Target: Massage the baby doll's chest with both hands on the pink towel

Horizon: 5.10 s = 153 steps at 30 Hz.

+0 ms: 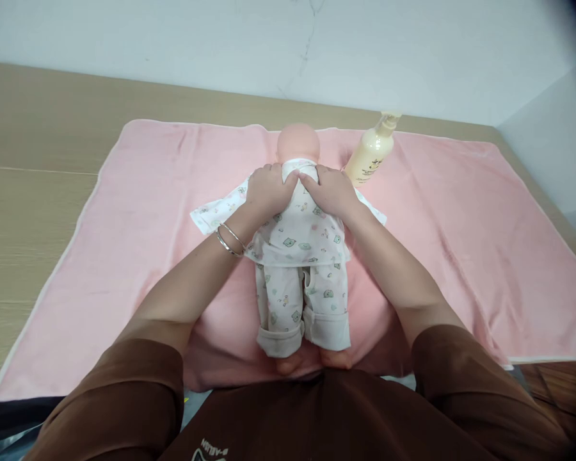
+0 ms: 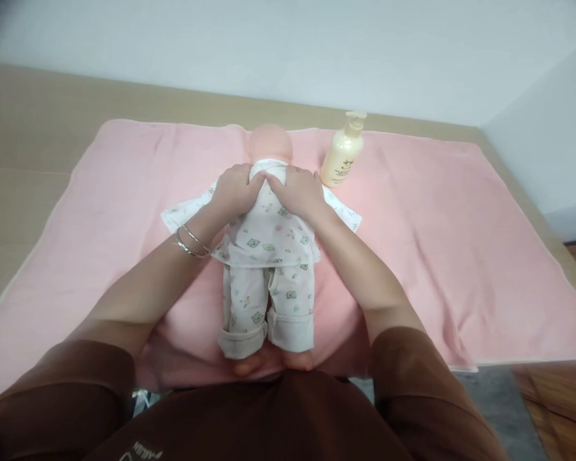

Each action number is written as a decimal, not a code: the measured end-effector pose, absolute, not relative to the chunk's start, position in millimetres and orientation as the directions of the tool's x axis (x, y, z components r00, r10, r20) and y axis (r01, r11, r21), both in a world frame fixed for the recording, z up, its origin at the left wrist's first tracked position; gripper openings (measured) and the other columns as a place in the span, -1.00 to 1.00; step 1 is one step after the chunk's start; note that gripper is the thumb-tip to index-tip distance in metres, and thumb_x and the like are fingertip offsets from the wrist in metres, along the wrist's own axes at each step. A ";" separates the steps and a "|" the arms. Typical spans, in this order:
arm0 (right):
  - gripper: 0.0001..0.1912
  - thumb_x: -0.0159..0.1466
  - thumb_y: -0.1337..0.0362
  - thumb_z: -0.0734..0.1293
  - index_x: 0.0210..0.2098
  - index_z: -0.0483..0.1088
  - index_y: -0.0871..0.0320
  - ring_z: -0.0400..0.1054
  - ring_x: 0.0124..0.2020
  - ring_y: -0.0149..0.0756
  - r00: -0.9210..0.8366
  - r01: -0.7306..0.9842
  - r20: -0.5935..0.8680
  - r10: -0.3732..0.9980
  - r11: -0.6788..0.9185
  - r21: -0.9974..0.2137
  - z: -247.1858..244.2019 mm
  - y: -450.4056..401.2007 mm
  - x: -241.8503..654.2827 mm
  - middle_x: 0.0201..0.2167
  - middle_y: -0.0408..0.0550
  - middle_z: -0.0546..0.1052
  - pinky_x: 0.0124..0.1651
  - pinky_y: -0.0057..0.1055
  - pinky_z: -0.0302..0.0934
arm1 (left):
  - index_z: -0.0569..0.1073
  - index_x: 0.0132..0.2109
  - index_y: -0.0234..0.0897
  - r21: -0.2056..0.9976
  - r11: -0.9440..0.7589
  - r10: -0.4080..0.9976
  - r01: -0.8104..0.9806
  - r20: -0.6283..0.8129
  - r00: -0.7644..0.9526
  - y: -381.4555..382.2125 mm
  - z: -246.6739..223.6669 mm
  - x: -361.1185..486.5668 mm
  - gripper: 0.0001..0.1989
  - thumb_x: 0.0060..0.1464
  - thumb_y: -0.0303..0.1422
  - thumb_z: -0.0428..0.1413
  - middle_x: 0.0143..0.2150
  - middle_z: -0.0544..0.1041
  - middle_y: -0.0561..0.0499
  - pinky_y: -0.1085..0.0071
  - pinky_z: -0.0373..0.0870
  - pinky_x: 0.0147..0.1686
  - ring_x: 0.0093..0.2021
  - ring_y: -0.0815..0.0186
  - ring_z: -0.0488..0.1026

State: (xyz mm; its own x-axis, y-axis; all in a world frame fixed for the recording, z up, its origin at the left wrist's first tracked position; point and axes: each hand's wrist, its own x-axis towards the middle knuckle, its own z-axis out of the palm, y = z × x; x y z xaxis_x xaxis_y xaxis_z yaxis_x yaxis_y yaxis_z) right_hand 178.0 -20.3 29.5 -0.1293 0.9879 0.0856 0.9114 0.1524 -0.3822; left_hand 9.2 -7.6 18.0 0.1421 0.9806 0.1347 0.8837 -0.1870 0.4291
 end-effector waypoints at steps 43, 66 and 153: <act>-0.30 0.49 -0.20 0.08 0.14 0.47 0.27 0.49 0.09 0.21 -0.191 0.878 0.013 0.982 0.177 -0.444 40.1 -10.8 185.4 0.09 0.27 0.61 0.17 0.06 0.32 | 0.45 0.23 -0.45 0.317 -0.225 0.973 0.921 0.130 0.193 -20.6 32.4 16.3 -0.49 0.44 -0.24 -0.20 0.22 0.54 -0.41 -0.03 0.35 0.30 0.27 -0.17 0.45; -0.30 0.54 -0.11 0.05 0.10 0.48 0.39 0.48 0.15 0.23 -0.144 0.923 0.084 0.986 0.164 -0.349 33.1 -15.0 176.7 0.05 0.38 0.61 0.26 0.07 0.26 | 0.44 0.23 -0.50 0.298 -0.222 0.974 0.928 0.117 0.195 -24.5 32.0 14.9 -0.49 0.43 -0.22 -0.17 0.22 0.53 -0.41 -0.01 0.34 0.30 0.28 -0.18 0.44; -0.47 0.51 0.13 0.02 0.01 0.51 0.30 0.51 0.05 0.15 -0.144 0.941 0.116 0.983 0.173 -0.292 35.7 -23.2 168.5 0.01 0.30 0.64 0.16 -0.01 0.31 | 0.48 0.17 -0.43 0.375 -0.185 0.975 0.908 0.185 0.123 -15.3 16.8 16.2 -0.48 0.43 -0.13 -0.16 0.17 0.56 -0.41 -0.01 0.26 0.35 0.24 -0.14 0.46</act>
